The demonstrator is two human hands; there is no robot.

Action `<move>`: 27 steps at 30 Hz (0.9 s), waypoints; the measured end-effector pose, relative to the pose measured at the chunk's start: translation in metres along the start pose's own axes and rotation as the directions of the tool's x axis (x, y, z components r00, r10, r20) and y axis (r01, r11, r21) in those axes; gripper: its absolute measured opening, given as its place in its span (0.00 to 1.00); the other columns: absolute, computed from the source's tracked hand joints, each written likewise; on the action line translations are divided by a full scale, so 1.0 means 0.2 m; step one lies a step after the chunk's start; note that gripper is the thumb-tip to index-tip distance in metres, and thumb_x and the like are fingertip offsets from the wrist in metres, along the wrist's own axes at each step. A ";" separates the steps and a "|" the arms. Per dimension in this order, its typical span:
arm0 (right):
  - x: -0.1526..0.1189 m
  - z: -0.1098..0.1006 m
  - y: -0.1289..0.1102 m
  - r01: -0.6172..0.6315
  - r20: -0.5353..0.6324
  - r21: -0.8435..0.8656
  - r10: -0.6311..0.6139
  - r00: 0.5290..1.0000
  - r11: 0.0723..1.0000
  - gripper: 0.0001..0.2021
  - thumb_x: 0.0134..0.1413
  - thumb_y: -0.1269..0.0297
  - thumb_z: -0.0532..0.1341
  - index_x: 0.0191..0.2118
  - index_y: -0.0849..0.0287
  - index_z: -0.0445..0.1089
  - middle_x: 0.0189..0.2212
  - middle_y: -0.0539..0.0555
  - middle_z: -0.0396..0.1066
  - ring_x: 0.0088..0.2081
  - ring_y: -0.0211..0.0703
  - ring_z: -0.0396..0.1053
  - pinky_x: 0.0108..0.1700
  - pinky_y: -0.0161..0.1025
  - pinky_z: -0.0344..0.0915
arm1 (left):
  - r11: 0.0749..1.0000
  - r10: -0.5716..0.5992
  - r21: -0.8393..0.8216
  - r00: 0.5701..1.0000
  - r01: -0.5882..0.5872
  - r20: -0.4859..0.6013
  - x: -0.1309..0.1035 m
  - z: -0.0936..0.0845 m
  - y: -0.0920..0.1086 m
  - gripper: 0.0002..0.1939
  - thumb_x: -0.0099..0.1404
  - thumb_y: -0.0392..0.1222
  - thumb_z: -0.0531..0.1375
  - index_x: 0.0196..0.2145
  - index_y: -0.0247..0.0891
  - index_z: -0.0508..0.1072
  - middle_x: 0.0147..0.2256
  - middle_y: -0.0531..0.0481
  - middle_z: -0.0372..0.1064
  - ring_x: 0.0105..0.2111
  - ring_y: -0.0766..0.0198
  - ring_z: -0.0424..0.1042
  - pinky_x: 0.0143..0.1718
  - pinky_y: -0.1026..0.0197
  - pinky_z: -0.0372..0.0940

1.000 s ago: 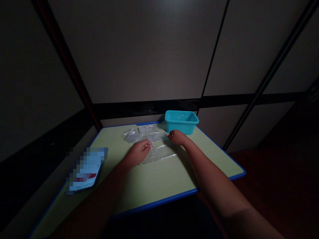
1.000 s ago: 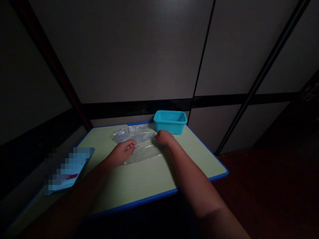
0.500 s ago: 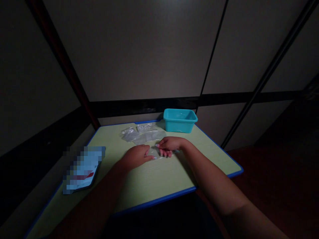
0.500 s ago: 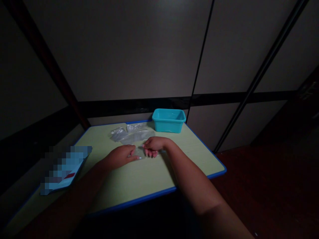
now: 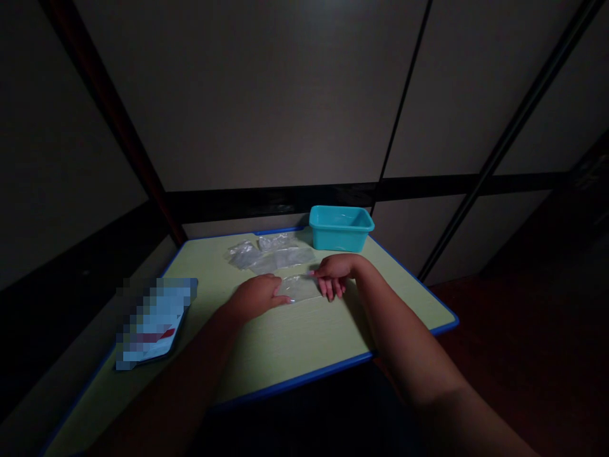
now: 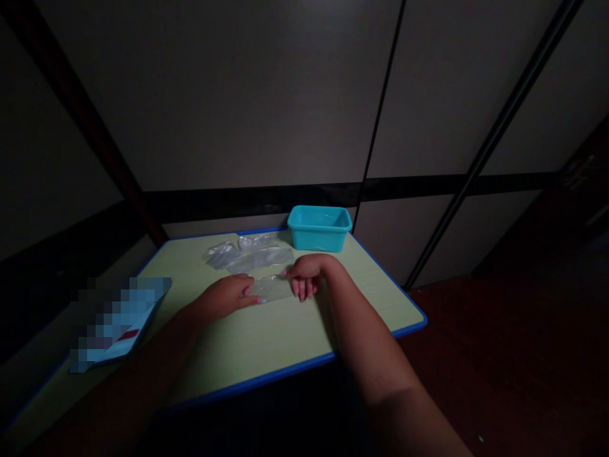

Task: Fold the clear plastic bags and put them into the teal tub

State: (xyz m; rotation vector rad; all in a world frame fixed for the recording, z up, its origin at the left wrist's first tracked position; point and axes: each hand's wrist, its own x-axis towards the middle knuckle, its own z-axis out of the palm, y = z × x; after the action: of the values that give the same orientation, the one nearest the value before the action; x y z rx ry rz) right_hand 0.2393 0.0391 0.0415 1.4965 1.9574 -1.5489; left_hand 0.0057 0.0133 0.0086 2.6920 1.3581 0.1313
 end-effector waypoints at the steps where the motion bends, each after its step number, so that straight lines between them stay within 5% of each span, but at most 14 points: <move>1: -0.01 -0.01 0.01 -0.030 -0.003 -0.009 0.030 1.000 0.999 0.33 0.56 0.40 0.41 0.25 0.67 0.67 0.22 0.58 0.72 0.18 0.37 0.67 0.23 0.34 0.60 | 1.000 -0.002 0.000 1.000 0.002 0.000 0.00 0.00 0.00 0.18 0.57 0.58 0.55 0.27 0.39 0.65 0.31 0.50 0.67 0.31 0.61 0.65 0.28 0.63 0.52; 7: -0.02 -0.05 0.06 -0.137 -0.073 -0.012 0.136 0.988 0.990 0.29 0.61 0.49 0.43 0.21 0.66 0.65 0.14 0.54 0.68 0.11 0.31 0.57 0.17 0.31 0.51 | 1.000 -0.012 -0.005 1.000 0.012 0.002 0.00 0.01 -0.01 0.18 0.56 0.58 0.55 0.28 0.39 0.66 0.31 0.50 0.66 0.31 0.61 0.65 0.28 0.63 0.52; 11: 0.00 -0.02 0.03 0.123 -0.174 0.062 -0.111 0.978 0.990 0.23 0.61 0.53 0.48 0.18 0.61 0.57 0.07 0.45 0.57 0.08 0.29 0.47 0.13 0.29 0.46 | 1.000 0.001 0.001 1.000 -0.001 -0.004 0.00 0.00 0.00 0.18 0.57 0.58 0.55 0.27 0.38 0.66 0.30 0.50 0.66 0.31 0.60 0.66 0.28 0.63 0.52; 17: 0.10 0.10 -0.06 0.445 -0.105 0.469 -0.452 0.886 0.763 0.20 0.62 0.54 0.44 0.30 0.63 0.62 0.19 0.51 0.70 0.18 0.36 0.67 0.21 0.32 0.64 | 1.000 -0.011 0.006 1.000 0.011 0.000 0.00 -0.01 0.01 0.17 0.57 0.55 0.56 0.28 0.37 0.68 0.30 0.49 0.68 0.30 0.59 0.67 0.28 0.63 0.53; 21: 0.17 0.14 -0.09 0.385 0.085 0.628 -0.552 0.829 0.676 0.23 0.62 0.50 0.40 0.40 0.63 0.61 0.28 0.57 0.73 0.29 0.44 0.74 0.33 0.42 0.70 | 0.999 0.015 -0.043 1.000 -0.014 0.005 0.00 0.00 -0.01 0.15 0.57 0.53 0.56 0.32 0.38 0.70 0.31 0.49 0.68 0.31 0.60 0.67 0.30 0.63 0.55; 27: 0.21 0.12 -0.07 0.284 0.143 0.623 -0.464 0.874 0.729 0.22 0.64 0.54 0.37 0.37 0.64 0.61 0.24 0.56 0.72 0.31 0.47 0.75 0.33 0.41 0.70 | 0.999 0.010 -0.032 1.000 -0.010 -0.017 0.00 0.00 -0.02 0.17 0.56 0.55 0.57 0.29 0.37 0.68 0.27 0.51 0.67 0.29 0.61 0.66 0.27 0.63 0.53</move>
State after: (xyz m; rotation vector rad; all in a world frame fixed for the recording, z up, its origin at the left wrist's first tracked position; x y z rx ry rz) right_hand 0.2008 0.0438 0.0113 0.9515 1.7603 -2.5780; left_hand 0.0034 0.0155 0.0077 2.6780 1.3357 0.1758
